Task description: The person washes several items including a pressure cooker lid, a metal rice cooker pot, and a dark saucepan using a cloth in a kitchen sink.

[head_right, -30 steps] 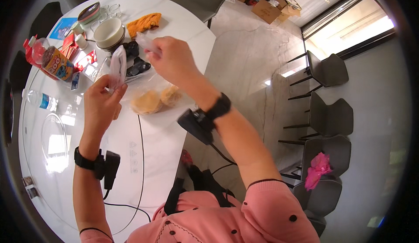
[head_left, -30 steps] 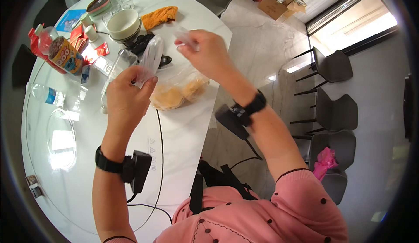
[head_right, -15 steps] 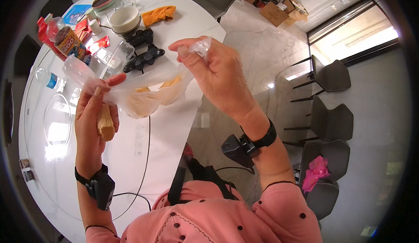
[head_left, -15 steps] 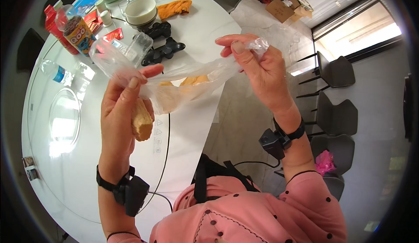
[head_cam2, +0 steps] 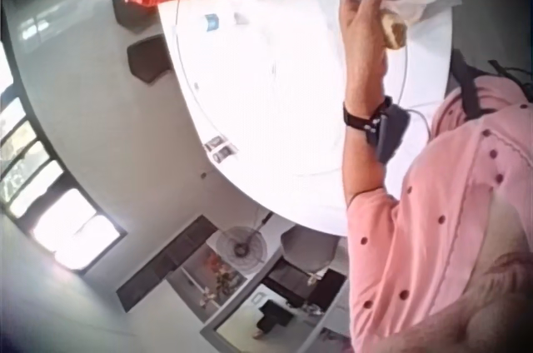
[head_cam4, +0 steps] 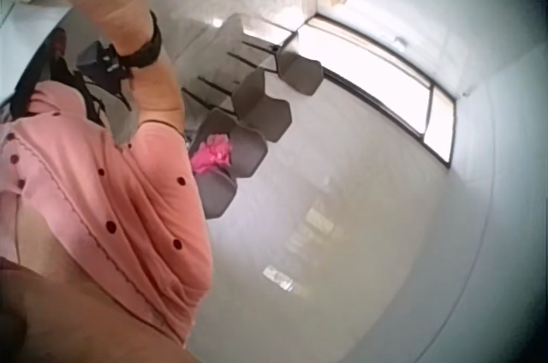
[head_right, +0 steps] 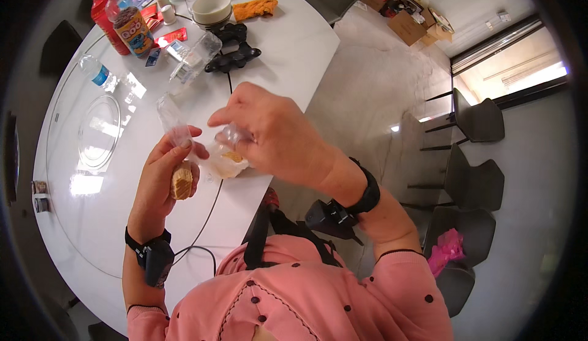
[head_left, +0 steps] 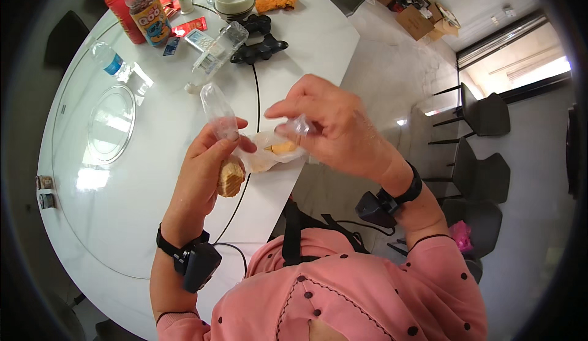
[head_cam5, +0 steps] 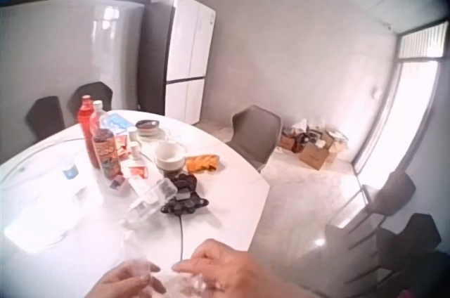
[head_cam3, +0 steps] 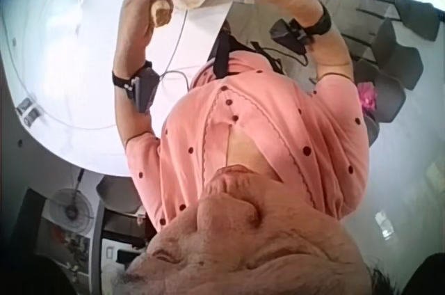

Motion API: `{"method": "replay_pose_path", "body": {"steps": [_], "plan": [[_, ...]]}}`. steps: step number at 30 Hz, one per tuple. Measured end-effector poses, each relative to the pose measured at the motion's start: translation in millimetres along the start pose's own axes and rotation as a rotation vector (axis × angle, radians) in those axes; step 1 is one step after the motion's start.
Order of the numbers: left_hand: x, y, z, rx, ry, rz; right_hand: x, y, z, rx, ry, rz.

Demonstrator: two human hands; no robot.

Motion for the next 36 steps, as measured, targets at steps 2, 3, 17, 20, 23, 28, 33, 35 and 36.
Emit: {"method": "replay_pose_path", "body": {"steps": [2,3,17,20,23,28,33,35,36], "plan": [[-3.4,-4.9,-2.2,0.044,-0.017,-0.022,-4.0,-2.4,2.5,-0.004,-0.102,0.004],[-8.1,-5.0,0.1,0.078,-0.03,-0.048,-8.8,-4.6,5.4,-0.017,-0.168,-0.011],[-92.8,94.1,-62.1,-0.004,-0.316,-0.108,-15.5,-32.7,-15.8,0.001,-0.186,-0.175],[-113.0,127.7,-99.3,-0.107,-0.467,-0.207,-9.5,-34.6,-10.4,-0.028,-0.24,-0.123],[-131.2,158.7,-138.4,-0.15,-0.652,-0.344,-4.3,-38.8,-6.7,-0.158,-0.377,-0.159],[-142.2,208.2,-203.5,-0.137,-0.938,-0.516,8.3,-15.9,-7.8,-0.451,-0.575,-0.245],[-127.0,245.0,-235.9,-0.147,-1.038,-0.653,63.9,13.0,-44.0,-0.745,-0.469,-0.13],[-125.5,256.6,-241.6,-0.151,-1.016,-0.688,98.5,26.2,-64.1,-0.755,-0.212,0.0],[-124.7,258.4,-243.7,-0.137,-1.018,-0.687,112.9,32.8,-75.7,-0.779,-0.053,0.012]]}}
Point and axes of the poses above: each hand's wrist, its own z-axis towards the middle knuckle, its own x-axis out of the palm, y = z × x, the point moved 6 cm from there along z, towards the middle knuckle, and after that the axes turned 12 degrees about -y, right-handed, at the moved point
